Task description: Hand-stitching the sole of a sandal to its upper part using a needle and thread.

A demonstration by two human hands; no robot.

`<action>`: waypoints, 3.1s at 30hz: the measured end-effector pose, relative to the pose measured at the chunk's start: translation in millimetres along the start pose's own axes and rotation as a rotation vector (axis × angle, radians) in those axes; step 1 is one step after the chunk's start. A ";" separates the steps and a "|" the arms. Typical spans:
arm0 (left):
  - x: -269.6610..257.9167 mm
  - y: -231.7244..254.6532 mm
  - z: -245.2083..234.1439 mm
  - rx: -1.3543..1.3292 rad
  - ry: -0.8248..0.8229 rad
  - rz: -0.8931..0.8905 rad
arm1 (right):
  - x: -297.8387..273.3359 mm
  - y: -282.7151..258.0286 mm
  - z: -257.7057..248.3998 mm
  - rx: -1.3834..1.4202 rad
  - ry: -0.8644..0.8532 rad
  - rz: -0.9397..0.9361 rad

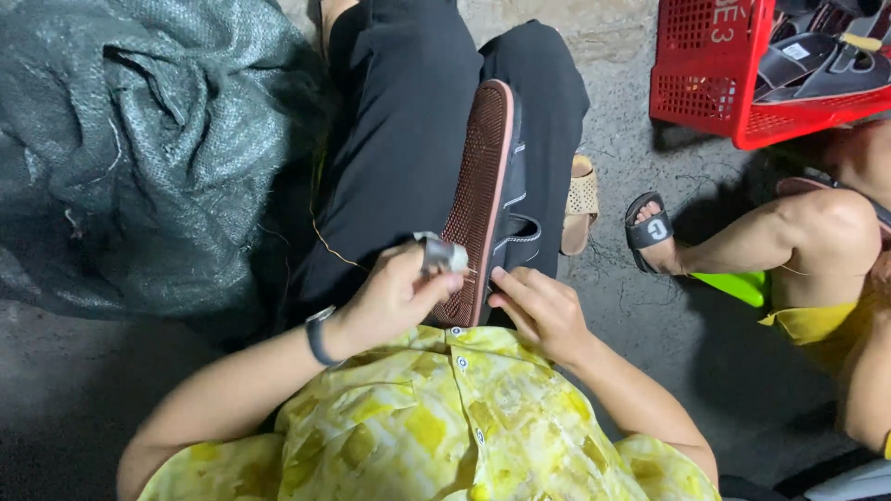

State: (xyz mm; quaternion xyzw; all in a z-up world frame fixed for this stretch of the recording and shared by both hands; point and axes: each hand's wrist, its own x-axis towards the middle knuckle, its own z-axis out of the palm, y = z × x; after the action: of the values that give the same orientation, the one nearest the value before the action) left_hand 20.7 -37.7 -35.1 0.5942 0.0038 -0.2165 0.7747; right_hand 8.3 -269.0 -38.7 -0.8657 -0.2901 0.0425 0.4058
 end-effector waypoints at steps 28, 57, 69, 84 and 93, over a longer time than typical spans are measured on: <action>-10.8 -14.2 13.6 0.853 0.126 0.892 | 25.8 -37.9 -61.1 -0.511 -0.154 -0.096; 78.9 74.9 -33.7 0.038 -0.064 -0.043 | 2.2 -6.3 -37.3 0.332 -0.208 0.123; 45.1 90.3 -61.7 1.133 0.078 0.397 | 21.6 -24.8 -47.9 -0.303 -0.207 -0.115; 7.6 11.5 -13.0 0.868 0.024 0.470 | 41.6 -27.9 -45.5 -0.572 -0.195 -0.245; 15.9 -4.0 -10.2 0.977 0.064 0.583 | 9.9 23.4 9.9 -0.302 -0.086 -0.258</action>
State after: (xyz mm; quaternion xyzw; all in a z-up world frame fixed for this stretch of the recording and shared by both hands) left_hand 36.4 -34.4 -46.0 0.8663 -0.2373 0.0479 0.4370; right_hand 24.4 -268.8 -60.8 -0.8696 -0.4188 -0.0171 0.2608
